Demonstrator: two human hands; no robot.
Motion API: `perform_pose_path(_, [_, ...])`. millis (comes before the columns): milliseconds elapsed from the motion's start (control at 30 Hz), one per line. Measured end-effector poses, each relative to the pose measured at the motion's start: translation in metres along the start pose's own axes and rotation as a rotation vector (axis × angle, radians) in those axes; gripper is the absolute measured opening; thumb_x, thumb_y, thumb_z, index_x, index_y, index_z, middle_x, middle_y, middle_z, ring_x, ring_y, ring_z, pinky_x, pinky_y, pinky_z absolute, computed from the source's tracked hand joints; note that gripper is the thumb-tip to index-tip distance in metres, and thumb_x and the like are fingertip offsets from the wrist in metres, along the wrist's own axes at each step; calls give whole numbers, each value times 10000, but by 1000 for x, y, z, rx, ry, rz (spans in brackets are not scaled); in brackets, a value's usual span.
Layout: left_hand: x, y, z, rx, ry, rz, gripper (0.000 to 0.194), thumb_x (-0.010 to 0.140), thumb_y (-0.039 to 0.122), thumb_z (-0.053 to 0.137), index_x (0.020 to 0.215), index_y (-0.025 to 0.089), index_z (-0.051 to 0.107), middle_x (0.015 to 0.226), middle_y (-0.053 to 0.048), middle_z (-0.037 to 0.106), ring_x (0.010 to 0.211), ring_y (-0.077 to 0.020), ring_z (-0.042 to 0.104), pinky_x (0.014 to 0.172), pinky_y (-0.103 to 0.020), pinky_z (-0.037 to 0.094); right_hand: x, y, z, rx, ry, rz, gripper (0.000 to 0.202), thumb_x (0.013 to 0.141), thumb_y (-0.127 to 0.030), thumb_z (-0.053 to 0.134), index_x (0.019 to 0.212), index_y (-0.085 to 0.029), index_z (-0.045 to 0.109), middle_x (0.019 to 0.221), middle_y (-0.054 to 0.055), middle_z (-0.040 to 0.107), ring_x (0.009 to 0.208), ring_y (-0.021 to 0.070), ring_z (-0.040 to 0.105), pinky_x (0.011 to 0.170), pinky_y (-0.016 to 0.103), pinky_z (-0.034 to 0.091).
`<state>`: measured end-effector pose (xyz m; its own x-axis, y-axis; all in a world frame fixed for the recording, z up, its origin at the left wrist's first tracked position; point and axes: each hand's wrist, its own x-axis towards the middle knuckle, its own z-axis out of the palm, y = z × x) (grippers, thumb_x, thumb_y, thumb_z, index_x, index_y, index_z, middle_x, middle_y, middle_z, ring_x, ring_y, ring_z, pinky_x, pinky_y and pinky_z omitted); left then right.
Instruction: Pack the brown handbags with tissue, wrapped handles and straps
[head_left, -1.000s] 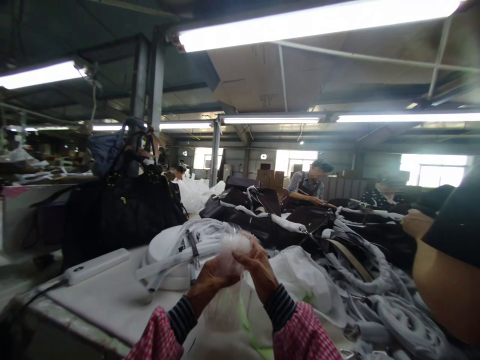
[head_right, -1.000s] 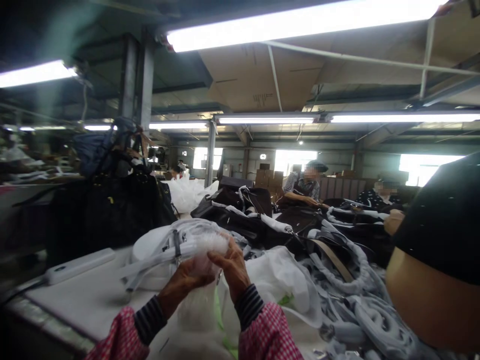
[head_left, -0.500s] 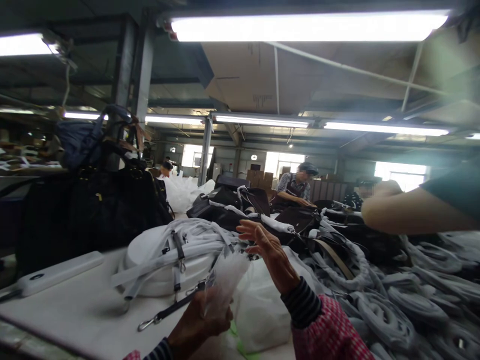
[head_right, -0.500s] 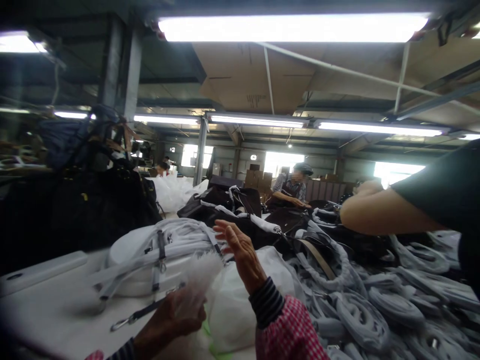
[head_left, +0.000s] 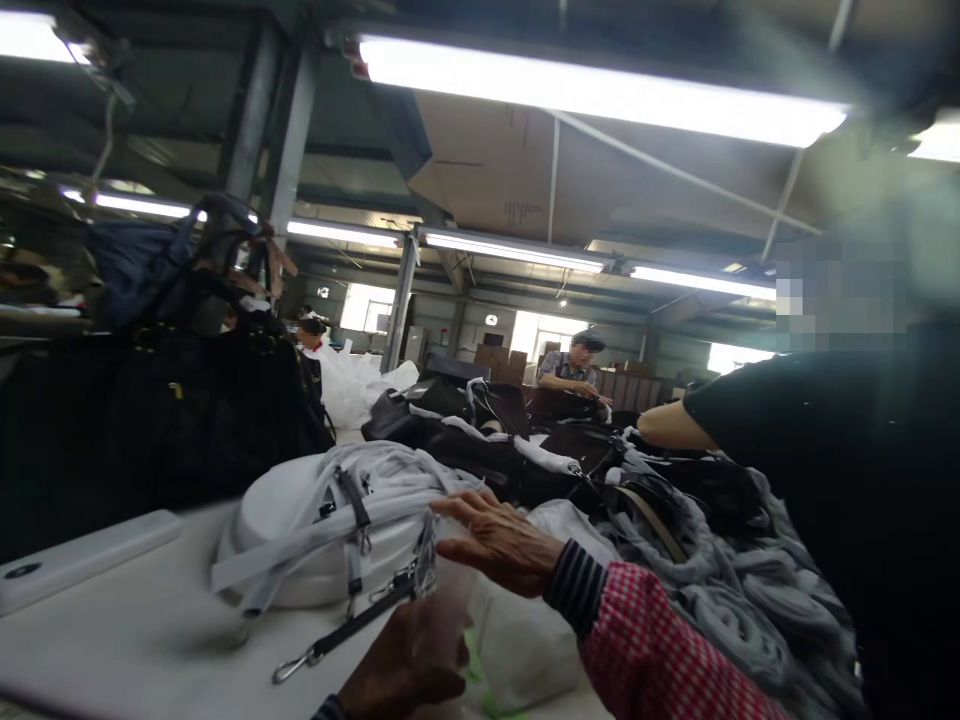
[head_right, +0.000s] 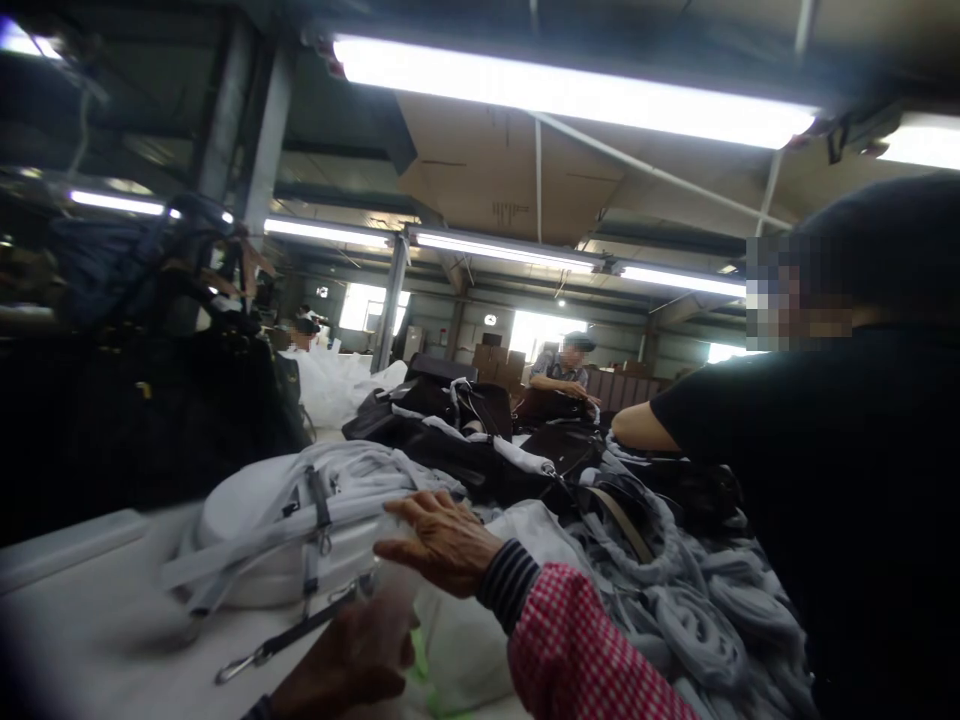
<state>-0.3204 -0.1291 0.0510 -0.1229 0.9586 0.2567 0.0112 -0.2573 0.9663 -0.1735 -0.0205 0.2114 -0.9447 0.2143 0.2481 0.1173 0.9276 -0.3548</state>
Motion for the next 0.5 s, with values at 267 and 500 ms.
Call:
perform_pose_path(267, [1,-1,3,-87,-101,-3,334,586,203,803,880,137,659,737,0,605,681,-144,525,570,-246,344,-7,-8,-52,336,394,38,558,1016,-633,430,1415,-276,584,1330,75,634,1188,255,605,852,374,549])
perform_pose_path(500, [1,8,-12,116,-102,26,472,578,427,869,943,167,720,873,-50,707,858,-270,633,746,-359,522,2,-13,-24,163,134,-29,585,1056,-619,327,1181,-214,730,1134,64,710,1055,227,643,964,377,498])
